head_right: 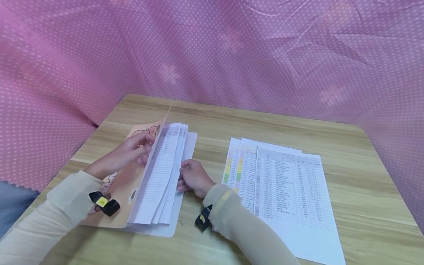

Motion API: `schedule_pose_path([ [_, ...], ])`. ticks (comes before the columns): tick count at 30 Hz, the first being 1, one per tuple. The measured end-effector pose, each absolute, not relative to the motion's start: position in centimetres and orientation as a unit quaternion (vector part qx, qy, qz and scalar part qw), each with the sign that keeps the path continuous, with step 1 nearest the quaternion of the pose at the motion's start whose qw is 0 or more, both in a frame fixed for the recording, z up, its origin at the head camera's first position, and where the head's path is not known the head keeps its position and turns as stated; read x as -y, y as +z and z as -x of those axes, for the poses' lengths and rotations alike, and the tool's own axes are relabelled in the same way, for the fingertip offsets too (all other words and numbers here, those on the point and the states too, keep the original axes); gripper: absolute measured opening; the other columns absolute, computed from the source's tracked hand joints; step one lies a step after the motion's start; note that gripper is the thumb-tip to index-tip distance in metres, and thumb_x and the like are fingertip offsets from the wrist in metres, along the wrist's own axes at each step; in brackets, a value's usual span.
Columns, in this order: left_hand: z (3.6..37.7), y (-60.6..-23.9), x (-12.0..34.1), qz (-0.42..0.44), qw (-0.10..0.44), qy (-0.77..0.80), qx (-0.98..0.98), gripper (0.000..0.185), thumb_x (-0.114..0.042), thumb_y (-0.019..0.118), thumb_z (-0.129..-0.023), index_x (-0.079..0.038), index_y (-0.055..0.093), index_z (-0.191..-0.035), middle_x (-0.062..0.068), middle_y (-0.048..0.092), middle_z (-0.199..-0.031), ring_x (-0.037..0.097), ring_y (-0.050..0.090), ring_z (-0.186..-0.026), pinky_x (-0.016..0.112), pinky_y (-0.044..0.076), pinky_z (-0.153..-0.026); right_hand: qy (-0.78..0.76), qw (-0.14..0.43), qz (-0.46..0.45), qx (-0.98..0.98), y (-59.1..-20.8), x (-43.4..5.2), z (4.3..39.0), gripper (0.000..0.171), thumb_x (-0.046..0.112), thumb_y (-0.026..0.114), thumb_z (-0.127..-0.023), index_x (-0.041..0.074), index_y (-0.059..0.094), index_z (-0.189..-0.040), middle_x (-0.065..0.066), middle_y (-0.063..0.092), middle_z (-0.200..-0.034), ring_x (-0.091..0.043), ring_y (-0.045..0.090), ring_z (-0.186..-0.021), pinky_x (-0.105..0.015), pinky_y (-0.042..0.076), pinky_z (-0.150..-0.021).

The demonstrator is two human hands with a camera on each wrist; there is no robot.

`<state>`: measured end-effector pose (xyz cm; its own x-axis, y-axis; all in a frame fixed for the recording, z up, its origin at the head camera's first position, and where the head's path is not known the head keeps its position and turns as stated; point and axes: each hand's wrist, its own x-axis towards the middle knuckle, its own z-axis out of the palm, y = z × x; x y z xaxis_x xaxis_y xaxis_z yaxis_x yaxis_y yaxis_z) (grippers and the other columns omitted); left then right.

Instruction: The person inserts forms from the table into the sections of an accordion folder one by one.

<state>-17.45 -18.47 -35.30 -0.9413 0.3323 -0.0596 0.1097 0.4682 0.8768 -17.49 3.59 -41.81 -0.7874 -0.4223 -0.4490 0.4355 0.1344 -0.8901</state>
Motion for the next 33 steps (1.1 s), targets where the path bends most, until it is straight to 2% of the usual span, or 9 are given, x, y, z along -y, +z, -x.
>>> schedule_pose_path([
  [13,17.2,-35.1,18.4,-0.132,0.11,0.498,-0.85,0.03,-0.015,0.046,-0.095,0.002,0.041,-0.119,0.016,0.049,-0.092,0.02,0.054,-0.068,0.031,0.054,-0.061,-0.663,0.347,-0.01,-0.664,-41.8,-2.9,17.7,0.022,0.012,0.04,-0.1,0.007,0.049,-0.118,-0.015,0.061,-0.095,-0.017,0.06,-0.064,-0.024,0.054,-0.053],
  [24,17.3,-35.2,18.4,-0.131,0.111,0.502,-0.848,0.029,-0.013,0.046,-0.094,0.001,0.041,-0.118,0.015,0.049,-0.09,0.02,0.054,-0.067,0.032,0.055,-0.061,-0.67,0.338,0.0,-0.661,-41.7,-2.1,17.4,0.022,0.012,0.04,-0.1,0.005,0.053,-0.116,-0.014,0.062,-0.093,-0.017,0.058,-0.061,-0.024,0.053,-0.05],
  [26,17.3,-35.2,18.4,-0.131,0.111,0.502,-0.848,0.028,-0.014,0.046,-0.095,0.001,0.041,-0.118,0.018,0.049,-0.096,0.02,0.054,-0.068,0.032,0.054,-0.062,-0.67,0.338,0.001,-0.661,-41.7,-2.1,17.4,0.021,0.012,0.041,-0.1,0.006,0.054,-0.115,-0.014,0.063,-0.094,-0.016,0.057,-0.061,-0.024,0.053,-0.049],
  [28,17.3,-35.3,18.4,-0.132,0.109,0.501,-0.848,0.027,-0.014,0.045,-0.096,0.002,0.042,-0.117,0.022,0.047,-0.118,0.02,0.055,-0.068,0.031,0.054,-0.062,-0.67,0.339,0.004,-0.661,-41.7,-2.0,17.4,0.021,0.012,0.041,-0.1,0.006,0.054,-0.115,-0.015,0.064,-0.094,-0.016,0.057,-0.06,-0.024,0.053,-0.049],
  [30,17.3,-35.3,18.5,-0.133,0.105,0.502,-0.848,0.026,-0.013,0.044,-0.096,0.002,0.042,-0.117,0.023,0.039,-0.133,0.02,0.054,-0.068,0.031,0.054,-0.062,-0.669,0.34,0.007,-0.66,-41.6,-2.0,17.4,0.021,0.012,0.041,-0.099,0.006,0.054,-0.115,-0.015,0.064,-0.093,-0.016,0.058,-0.06,-0.024,0.053,-0.049],
  [33,17.2,-35.3,18.6,-0.135,0.101,0.504,-0.847,0.025,-0.011,0.043,-0.096,0.003,0.042,-0.117,0.024,0.032,-0.141,0.02,0.054,-0.067,0.03,0.054,-0.061,-0.668,0.342,0.012,-0.661,-41.5,-2.0,17.3,0.022,0.012,0.041,-0.1,0.007,0.055,-0.116,-0.015,0.065,-0.093,-0.016,0.058,-0.059,-0.024,0.053,-0.049],
])
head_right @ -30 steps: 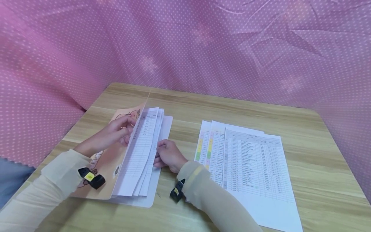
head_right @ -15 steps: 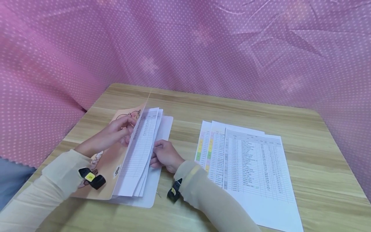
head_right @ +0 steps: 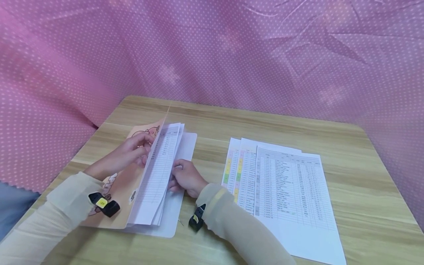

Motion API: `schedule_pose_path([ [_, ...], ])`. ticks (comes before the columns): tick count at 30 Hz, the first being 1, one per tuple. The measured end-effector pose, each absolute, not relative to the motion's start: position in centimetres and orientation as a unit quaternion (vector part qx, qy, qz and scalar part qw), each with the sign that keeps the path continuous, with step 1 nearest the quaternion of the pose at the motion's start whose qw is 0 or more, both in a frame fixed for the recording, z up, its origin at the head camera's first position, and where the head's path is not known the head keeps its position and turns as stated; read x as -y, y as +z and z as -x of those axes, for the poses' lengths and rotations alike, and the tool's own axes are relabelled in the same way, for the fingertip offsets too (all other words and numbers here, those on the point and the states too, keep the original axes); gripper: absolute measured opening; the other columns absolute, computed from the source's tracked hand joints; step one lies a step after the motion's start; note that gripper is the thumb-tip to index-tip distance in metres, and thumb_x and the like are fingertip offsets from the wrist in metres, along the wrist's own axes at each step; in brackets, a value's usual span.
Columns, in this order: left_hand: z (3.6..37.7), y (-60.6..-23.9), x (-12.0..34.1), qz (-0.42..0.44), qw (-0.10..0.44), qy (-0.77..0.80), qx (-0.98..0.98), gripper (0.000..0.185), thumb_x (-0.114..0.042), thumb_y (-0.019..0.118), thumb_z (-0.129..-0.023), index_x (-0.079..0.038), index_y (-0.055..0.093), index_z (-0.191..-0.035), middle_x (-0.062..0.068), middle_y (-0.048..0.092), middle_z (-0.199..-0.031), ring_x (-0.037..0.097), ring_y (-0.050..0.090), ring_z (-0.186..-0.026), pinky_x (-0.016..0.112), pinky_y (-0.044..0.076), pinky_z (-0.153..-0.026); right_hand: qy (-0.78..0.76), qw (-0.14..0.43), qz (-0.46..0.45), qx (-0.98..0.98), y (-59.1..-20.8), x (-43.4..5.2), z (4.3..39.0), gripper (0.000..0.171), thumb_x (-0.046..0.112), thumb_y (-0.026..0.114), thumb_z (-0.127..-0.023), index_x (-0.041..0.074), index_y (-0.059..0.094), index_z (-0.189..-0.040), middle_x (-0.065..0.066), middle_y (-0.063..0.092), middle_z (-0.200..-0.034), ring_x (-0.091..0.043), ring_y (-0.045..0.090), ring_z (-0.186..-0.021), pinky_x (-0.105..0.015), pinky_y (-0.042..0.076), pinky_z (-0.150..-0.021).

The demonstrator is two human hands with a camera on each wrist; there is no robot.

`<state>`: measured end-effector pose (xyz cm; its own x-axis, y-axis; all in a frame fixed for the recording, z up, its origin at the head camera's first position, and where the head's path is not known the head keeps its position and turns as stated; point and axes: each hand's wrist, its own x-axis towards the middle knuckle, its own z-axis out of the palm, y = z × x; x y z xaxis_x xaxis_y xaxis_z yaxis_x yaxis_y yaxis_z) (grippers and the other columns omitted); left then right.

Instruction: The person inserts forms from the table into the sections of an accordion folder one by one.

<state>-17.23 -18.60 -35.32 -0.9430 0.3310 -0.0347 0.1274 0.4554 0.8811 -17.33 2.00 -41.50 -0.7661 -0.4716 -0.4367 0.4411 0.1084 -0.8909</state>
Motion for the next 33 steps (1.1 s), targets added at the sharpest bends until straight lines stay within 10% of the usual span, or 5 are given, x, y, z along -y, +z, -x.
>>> schedule_pose_path([
  [10,17.2,-35.2,18.7,-0.132,0.096,0.505,-0.847,0.027,-0.009,0.042,-0.094,0.004,0.042,-0.118,0.025,0.047,-0.122,0.018,0.054,-0.067,0.03,0.053,-0.06,-0.665,0.336,0.012,-0.667,-41.6,-2.2,17.3,0.02,0.013,0.044,-0.099,0.007,0.055,-0.115,-0.014,0.066,-0.095,-0.017,0.063,-0.063,-0.023,0.052,-0.05],
  [17,17.2,-35.6,18.8,-0.141,0.097,0.515,-0.84,0.026,-0.011,0.044,-0.096,0.005,0.042,-0.116,0.019,0.011,-0.155,0.02,0.055,-0.068,0.03,0.054,-0.059,-0.664,0.34,0.014,-0.666,-41.7,-3.9,17.6,0.025,0.013,0.045,-0.098,0.007,0.05,-0.122,-0.014,0.067,-0.1,-0.02,0.068,-0.075,-0.024,0.054,-0.055],
  [33,17.1,-35.6,18.6,-0.131,0.107,0.501,-0.849,0.025,-0.015,0.042,-0.097,0.001,0.042,-0.117,0.012,0.005,-0.158,0.023,0.054,-0.071,0.032,0.055,-0.064,-0.642,0.296,-0.022,-0.707,-41.9,-11.6,17.9,0.031,0.008,0.046,-0.096,0.007,0.047,-0.127,-0.015,0.065,-0.104,-0.02,0.069,-0.079,-0.024,0.051,-0.06],
])
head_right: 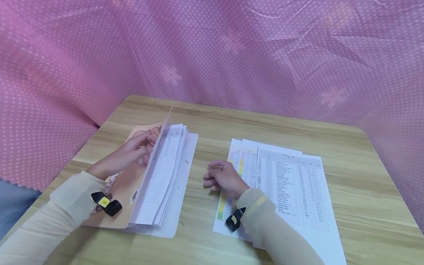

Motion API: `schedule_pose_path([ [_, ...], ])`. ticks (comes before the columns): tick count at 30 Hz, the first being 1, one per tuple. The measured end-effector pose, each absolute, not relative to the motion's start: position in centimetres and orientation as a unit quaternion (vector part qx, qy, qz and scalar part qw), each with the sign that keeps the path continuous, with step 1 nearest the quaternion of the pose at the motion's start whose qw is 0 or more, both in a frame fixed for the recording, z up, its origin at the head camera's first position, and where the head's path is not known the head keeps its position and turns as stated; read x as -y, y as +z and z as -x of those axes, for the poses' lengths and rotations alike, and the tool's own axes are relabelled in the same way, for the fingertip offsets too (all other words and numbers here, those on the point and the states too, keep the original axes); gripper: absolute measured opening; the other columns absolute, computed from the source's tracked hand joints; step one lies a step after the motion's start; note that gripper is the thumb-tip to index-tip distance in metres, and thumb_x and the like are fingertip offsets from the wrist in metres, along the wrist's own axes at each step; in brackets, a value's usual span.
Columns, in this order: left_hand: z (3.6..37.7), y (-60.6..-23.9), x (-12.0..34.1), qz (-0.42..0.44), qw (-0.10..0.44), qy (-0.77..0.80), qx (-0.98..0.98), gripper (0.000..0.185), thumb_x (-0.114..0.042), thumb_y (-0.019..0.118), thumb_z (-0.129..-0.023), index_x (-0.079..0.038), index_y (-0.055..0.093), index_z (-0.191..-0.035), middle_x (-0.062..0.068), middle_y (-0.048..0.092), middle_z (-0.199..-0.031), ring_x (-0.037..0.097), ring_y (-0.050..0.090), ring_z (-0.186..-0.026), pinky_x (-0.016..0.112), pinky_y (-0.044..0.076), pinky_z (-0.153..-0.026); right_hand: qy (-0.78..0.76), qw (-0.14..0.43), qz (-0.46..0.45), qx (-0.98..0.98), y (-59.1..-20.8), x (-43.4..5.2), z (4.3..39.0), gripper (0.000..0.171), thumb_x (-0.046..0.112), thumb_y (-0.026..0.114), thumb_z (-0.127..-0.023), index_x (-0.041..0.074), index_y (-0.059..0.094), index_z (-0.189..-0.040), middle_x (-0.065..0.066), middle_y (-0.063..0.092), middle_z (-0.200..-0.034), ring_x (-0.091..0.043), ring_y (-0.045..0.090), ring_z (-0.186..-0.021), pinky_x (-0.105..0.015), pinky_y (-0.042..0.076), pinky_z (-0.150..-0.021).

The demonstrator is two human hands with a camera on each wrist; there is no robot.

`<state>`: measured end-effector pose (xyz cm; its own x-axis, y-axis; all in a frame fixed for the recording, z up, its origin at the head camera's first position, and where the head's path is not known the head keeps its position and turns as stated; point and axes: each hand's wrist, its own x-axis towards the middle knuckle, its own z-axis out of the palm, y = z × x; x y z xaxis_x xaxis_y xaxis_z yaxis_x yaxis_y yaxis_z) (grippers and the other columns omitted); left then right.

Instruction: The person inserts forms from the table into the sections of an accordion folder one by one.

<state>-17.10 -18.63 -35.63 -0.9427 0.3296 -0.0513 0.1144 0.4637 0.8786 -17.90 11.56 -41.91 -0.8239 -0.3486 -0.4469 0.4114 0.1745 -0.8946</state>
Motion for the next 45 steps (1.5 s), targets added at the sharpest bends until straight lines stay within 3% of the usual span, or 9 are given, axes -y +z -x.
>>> schedule_pose_path([
  [5,17.2,-35.7,18.7,-0.131,0.109,0.502,-0.848,0.026,-0.016,0.044,-0.097,0.001,0.042,-0.118,0.012,0.008,-0.157,0.023,0.054,-0.072,0.032,0.055,-0.064,-0.636,0.292,-0.019,-0.714,-41.6,-13.7,17.7,0.032,0.009,0.046,-0.097,0.005,0.044,-0.129,-0.015,0.064,-0.104,-0.021,0.069,-0.08,-0.022,0.049,-0.057],
  [8,17.2,-35.7,18.7,-0.133,0.107,0.508,-0.844,0.028,-0.015,0.043,-0.097,0.002,0.042,-0.119,0.021,0.025,-0.148,0.022,0.054,-0.071,0.032,0.055,-0.063,-0.633,0.288,-0.026,-0.718,-41.4,-15.2,17.7,0.033,0.01,0.046,-0.097,0.005,0.042,-0.129,-0.016,0.064,-0.104,-0.022,0.069,-0.08,-0.021,0.048,-0.056],
  [12,17.2,-35.6,18.9,-0.138,0.102,0.513,-0.841,0.028,-0.013,0.042,-0.096,0.004,0.042,-0.118,0.022,0.023,-0.15,0.021,0.055,-0.069,0.032,0.055,-0.061,-0.608,0.277,-0.04,-0.743,-41.1,-17.6,17.7,0.034,0.013,0.046,-0.097,0.005,0.041,-0.13,-0.016,0.063,-0.106,-0.021,0.069,-0.08,-0.022,0.049,-0.057],
  [16,17.2,-35.6,19.0,-0.143,0.102,0.513,-0.84,0.029,-0.015,0.044,-0.096,0.004,0.042,-0.119,0.015,0.006,-0.157,0.02,0.056,-0.069,0.032,0.055,-0.061,-0.566,0.264,-0.06,-0.778,-40.7,-20.4,17.7,0.038,0.018,0.047,-0.098,0.006,0.039,-0.133,-0.017,0.062,-0.113,-0.019,0.067,-0.083,-0.024,0.051,-0.062],
  [21,17.5,-35.5,18.8,-0.138,0.1,0.507,-0.845,0.031,-0.016,0.046,-0.096,0.002,0.042,-0.122,0.024,0.048,-0.119,0.019,0.055,-0.067,0.032,0.055,-0.06,-0.512,0.245,-0.065,-0.821,-40.2,-23.6,17.7,0.047,0.025,0.047,-0.098,0.005,0.035,-0.138,-0.017,0.06,-0.12,-0.017,0.064,-0.088,-0.027,0.05,-0.07],
  [23,17.7,-35.5,18.8,-0.137,0.098,0.505,-0.846,0.033,-0.015,0.046,-0.096,0.0,0.04,-0.124,0.021,0.05,-0.097,0.019,0.055,-0.066,0.032,0.055,-0.06,-0.492,0.241,-0.068,-0.834,-40.2,-24.7,17.7,0.05,0.028,0.047,-0.098,0.005,0.033,-0.14,-0.016,0.059,-0.123,-0.017,0.062,-0.09,-0.028,0.049,-0.073],
  [25,17.8,-35.4,18.8,-0.138,0.097,0.506,-0.846,0.034,-0.013,0.045,-0.095,-0.001,0.038,-0.126,0.02,0.05,-0.092,0.019,0.055,-0.066,0.033,0.055,-0.059,-0.478,0.238,-0.07,-0.843,-40.2,-25.9,17.7,0.052,0.03,0.046,-0.098,0.004,0.032,-0.141,-0.017,0.057,-0.124,-0.018,0.061,-0.091,-0.028,0.047,-0.074],
  [39,17.9,-35.4,18.7,-0.137,0.1,0.514,-0.841,0.038,-0.009,0.043,-0.092,-0.003,0.035,-0.129,0.018,0.048,-0.091,0.019,0.053,-0.065,0.034,0.055,-0.059,-0.384,0.195,-0.103,-0.897,-40.5,-32.4,17.4,0.063,0.036,0.049,-0.096,-0.007,0.029,-0.139,-0.023,0.053,-0.114,-0.02,0.058,-0.083,-0.028,0.047,-0.068],
  [45,17.8,-35.6,18.7,-0.131,0.105,0.518,-0.838,0.038,-0.009,0.043,-0.093,-0.004,0.035,-0.129,0.018,0.048,-0.092,0.019,0.052,-0.065,0.034,0.055,-0.06,-0.29,0.187,-0.113,-0.932,-40.4,-35.0,16.6,0.074,0.045,0.052,-0.091,-0.011,0.03,-0.135,-0.027,0.055,-0.11,-0.032,0.056,-0.091,-0.04,0.045,-0.072],
])
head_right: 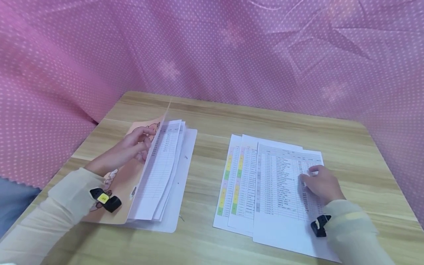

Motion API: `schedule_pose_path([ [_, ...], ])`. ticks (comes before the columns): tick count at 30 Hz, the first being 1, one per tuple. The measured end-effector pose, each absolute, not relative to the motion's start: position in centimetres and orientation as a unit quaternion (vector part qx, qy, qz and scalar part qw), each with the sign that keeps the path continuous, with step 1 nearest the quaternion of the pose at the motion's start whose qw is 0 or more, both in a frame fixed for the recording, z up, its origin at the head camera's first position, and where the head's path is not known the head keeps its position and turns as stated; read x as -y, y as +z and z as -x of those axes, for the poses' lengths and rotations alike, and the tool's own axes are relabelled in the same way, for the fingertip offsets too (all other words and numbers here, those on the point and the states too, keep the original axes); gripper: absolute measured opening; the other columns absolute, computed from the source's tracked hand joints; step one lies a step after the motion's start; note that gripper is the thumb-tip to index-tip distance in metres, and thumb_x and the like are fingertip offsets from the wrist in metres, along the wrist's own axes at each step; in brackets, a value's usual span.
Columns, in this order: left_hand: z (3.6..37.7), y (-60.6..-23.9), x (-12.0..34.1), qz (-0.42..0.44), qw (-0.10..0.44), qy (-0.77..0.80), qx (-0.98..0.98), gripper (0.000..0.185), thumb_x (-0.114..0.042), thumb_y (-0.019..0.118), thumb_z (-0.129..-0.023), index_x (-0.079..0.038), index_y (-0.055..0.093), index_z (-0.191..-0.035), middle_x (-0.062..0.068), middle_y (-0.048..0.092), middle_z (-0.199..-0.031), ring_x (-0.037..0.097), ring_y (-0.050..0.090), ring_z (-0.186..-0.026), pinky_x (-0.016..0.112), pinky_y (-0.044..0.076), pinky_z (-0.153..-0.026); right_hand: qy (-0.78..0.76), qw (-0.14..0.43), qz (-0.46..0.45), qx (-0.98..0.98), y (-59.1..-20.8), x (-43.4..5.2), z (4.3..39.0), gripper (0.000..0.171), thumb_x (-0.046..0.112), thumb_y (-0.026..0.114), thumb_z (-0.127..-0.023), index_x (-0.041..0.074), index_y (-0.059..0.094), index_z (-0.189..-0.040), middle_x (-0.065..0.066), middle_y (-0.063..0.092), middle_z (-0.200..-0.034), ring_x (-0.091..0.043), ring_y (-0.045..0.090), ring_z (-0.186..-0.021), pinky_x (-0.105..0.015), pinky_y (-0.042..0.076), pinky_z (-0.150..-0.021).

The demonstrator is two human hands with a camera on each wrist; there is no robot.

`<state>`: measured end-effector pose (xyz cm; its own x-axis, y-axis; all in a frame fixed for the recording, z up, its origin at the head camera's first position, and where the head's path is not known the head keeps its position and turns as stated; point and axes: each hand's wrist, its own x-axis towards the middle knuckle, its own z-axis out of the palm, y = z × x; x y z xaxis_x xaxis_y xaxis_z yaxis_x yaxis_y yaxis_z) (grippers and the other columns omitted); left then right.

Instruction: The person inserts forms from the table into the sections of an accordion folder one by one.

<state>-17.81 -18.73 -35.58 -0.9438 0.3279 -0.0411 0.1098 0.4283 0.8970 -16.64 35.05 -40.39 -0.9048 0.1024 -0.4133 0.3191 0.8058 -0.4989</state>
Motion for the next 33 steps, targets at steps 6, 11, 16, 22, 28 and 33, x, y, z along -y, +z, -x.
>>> schedule_pose_path([
  [6,17.7,-35.6,18.9,-0.135,0.103,0.514,-0.841,0.038,-0.01,0.043,-0.093,-0.002,0.035,-0.129,0.019,0.047,-0.092,0.019,0.053,-0.065,0.033,0.055,-0.06,-0.234,0.152,-0.158,-0.947,-40.8,-37.1,16.0,0.086,0.054,0.06,-0.084,-0.013,0.033,-0.131,-0.035,0.047,-0.118,-0.045,0.048,-0.1,-0.051,0.043,-0.075],
  [11,17.6,-35.6,18.9,-0.128,0.105,0.515,-0.841,0.038,-0.01,0.044,-0.093,-0.003,0.035,-0.129,0.018,0.047,-0.091,0.019,0.053,-0.065,0.034,0.055,-0.06,-0.215,0.147,-0.192,-0.946,-40.8,-37.6,15.7,0.089,0.057,0.062,-0.081,-0.013,0.034,-0.131,-0.036,0.045,-0.12,-0.046,0.047,-0.099,-0.053,0.044,-0.075],
  [16,17.6,-35.7,18.9,-0.128,0.104,0.517,-0.84,0.039,-0.011,0.044,-0.092,-0.003,0.036,-0.13,0.018,0.048,-0.091,0.019,0.053,-0.065,0.034,0.055,-0.06,-0.214,0.156,-0.207,-0.942,-40.7,-38.0,15.6,0.085,0.054,0.062,-0.082,-0.013,0.038,-0.127,-0.035,0.047,-0.115,-0.043,0.048,-0.094,-0.049,0.044,-0.072],
  [22,17.7,-35.8,18.7,-0.128,0.105,0.518,-0.839,0.04,-0.01,0.044,-0.092,-0.002,0.036,-0.13,0.02,0.049,-0.092,0.018,0.053,-0.065,0.033,0.055,-0.061,-0.228,0.165,-0.233,-0.931,-41.2,-38.5,15.9,0.076,0.049,0.064,-0.083,-0.011,0.042,-0.124,-0.03,0.051,-0.11,-0.037,0.049,-0.091,-0.042,0.043,-0.069],
  [28,17.6,-35.8,18.7,-0.126,0.11,0.517,-0.84,0.041,-0.012,0.045,-0.093,-0.002,0.035,-0.131,0.019,0.048,-0.093,0.019,0.053,-0.067,0.033,0.055,-0.062,-0.245,0.155,-0.214,-0.933,-41.7,-38.9,15.7,0.063,0.037,0.061,-0.087,-0.011,0.042,-0.123,-0.03,0.051,-0.109,-0.036,0.05,-0.089,-0.039,0.044,-0.066],
  [33,17.6,-35.7,18.6,-0.125,0.114,0.515,-0.84,0.042,-0.013,0.045,-0.093,-0.003,0.035,-0.132,0.018,0.048,-0.094,0.019,0.053,-0.068,0.033,0.055,-0.063,-0.265,0.15,-0.208,-0.929,-41.8,-38.9,15.5,0.051,0.024,0.052,-0.089,-0.011,0.041,-0.125,-0.03,0.049,-0.111,-0.037,0.051,-0.091,-0.038,0.044,-0.066],
])
